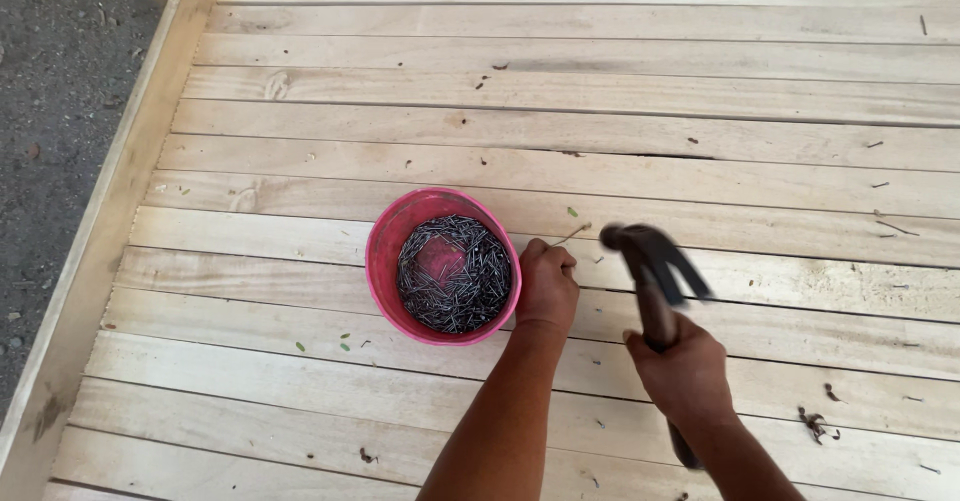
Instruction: The person picks nails one at a time from a pink bucket and hammers them into the wooden slats of a large frame, working along the boards. They hold the hammer in one hand while positioning each nail with the other, repeating the pick-and-hammer cycle across the frame.
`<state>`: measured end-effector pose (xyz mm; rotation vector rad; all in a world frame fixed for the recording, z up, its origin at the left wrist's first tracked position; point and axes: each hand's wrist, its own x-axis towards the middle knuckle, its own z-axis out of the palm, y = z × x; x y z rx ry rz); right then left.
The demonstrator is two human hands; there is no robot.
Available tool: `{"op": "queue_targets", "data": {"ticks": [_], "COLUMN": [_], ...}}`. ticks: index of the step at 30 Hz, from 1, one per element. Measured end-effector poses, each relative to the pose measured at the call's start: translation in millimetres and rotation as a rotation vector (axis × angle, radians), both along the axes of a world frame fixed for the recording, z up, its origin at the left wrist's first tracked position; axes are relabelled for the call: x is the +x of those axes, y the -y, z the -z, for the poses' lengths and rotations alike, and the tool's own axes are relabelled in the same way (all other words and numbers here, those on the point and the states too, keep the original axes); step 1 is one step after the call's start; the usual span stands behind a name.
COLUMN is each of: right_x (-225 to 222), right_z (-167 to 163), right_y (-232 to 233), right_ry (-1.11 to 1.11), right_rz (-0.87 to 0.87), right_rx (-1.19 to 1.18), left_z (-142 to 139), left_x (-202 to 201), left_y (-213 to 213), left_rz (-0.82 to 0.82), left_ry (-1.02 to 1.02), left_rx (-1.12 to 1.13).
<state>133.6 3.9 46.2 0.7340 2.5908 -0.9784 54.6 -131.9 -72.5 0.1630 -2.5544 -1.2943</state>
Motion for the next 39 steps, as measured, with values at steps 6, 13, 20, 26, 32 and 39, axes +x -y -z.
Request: {"op": "queue_targets", "data": {"ticks": [6, 13, 20, 26, 32, 39], "right_x": [-10.8, -2.6, 2.3, -3.0, -5.5, 0.4], "right_z": [-0.2, 8.3, 12.5, 24.3, 42.2, 60.1], "right_y": [-0.5, 2.9, -1.3, -2.3, -15.6, -18.0], "right_ry": [0.23, 0.1, 0.059, 0.159, 0.1, -0.02], "right_rz": [0.004, 0.027, 0.069, 0.043, -0.046, 0.016], "right_rx": [-0.081, -0.033, -0.075, -0.062, 0.099, 0.12], "left_z": [-0.8, -1.9, -2.4, -1.4, -1.6, -43.8], "left_x": [-0.2, -1.0, -0.9, -2.0, -0.8, 7.4], "left_y": [0.8, -0.9, -0.4, -0.1, -1.6, -8.1], "left_rz": [0.006, -0.005, 0.008, 0.009, 0.013, 0.013], "left_ry": [0.025, 0.044, 0.064, 0.057, 0.071, 0.115], "left_rx": [-0.011, -0.042, -0.002, -0.025, -0.027, 0.035]}}
